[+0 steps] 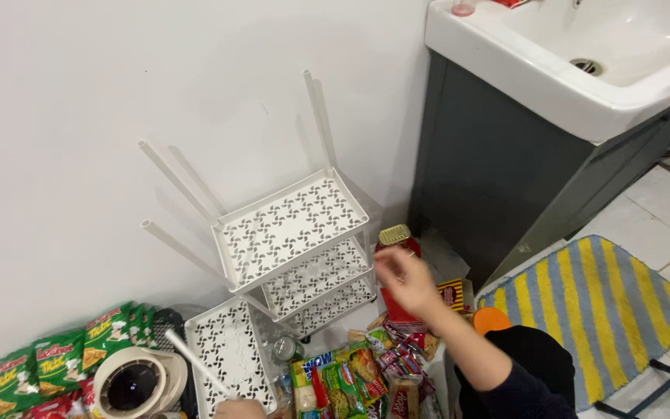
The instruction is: The person sits on the floor next to a sink and assembles a white multi-tier perforated storage rack, fitting the shelves together and inserting the white support poles, with snack packages and food containers spread on the floor around them.
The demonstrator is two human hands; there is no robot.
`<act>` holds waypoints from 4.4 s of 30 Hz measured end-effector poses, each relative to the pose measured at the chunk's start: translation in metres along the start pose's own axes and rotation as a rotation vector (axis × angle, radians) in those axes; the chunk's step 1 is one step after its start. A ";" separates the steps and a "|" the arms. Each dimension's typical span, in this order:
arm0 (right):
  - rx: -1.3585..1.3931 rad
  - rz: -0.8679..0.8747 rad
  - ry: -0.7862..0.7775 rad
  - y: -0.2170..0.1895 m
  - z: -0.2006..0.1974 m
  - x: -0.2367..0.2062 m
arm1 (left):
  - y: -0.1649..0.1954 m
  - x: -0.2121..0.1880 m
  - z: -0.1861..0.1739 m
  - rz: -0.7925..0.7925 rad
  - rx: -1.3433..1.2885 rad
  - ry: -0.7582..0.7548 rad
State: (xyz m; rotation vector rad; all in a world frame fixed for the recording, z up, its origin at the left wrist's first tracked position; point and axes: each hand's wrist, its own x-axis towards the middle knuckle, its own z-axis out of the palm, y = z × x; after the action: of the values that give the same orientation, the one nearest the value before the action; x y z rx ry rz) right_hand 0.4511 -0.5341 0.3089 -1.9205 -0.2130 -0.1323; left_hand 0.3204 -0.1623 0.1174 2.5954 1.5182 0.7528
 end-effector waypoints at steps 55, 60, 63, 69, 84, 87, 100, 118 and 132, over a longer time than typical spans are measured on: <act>-0.399 -0.235 0.299 -0.038 0.010 0.154 | 0.204 0.008 -0.093 0.857 -0.129 -0.141; -0.243 -0.351 0.331 0.026 0.021 0.142 | 0.179 0.020 -0.069 0.860 -0.294 -0.135; -0.046 -0.188 0.198 0.081 0.033 0.109 | 0.142 0.021 -0.040 0.581 -0.717 -0.017; -0.082 0.040 -0.096 0.142 0.082 0.084 | 0.125 0.041 0.015 0.331 -1.051 -0.783; -0.005 0.172 -0.090 0.140 0.098 0.095 | 0.124 0.057 0.029 0.418 -1.028 -0.827; -0.062 0.179 -0.075 0.139 0.099 0.094 | 0.117 0.059 0.026 0.510 -1.161 -0.820; 0.191 0.217 0.006 0.128 0.100 0.081 | 0.045 0.035 0.008 0.137 0.166 -0.597; 0.247 -0.055 -0.656 0.039 0.097 -0.017 | -0.039 -0.010 -0.048 0.223 -0.138 -0.178; 0.462 -0.174 -0.751 -0.133 -0.096 -0.043 | 0.024 0.039 -0.214 1.043 0.088 -0.721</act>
State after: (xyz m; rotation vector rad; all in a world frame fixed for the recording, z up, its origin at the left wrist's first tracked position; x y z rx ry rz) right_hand 0.3814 -0.5825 0.4563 -1.4110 -0.8357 0.4953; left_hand 0.2643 -0.1862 0.3276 3.0688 -0.0336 -0.2974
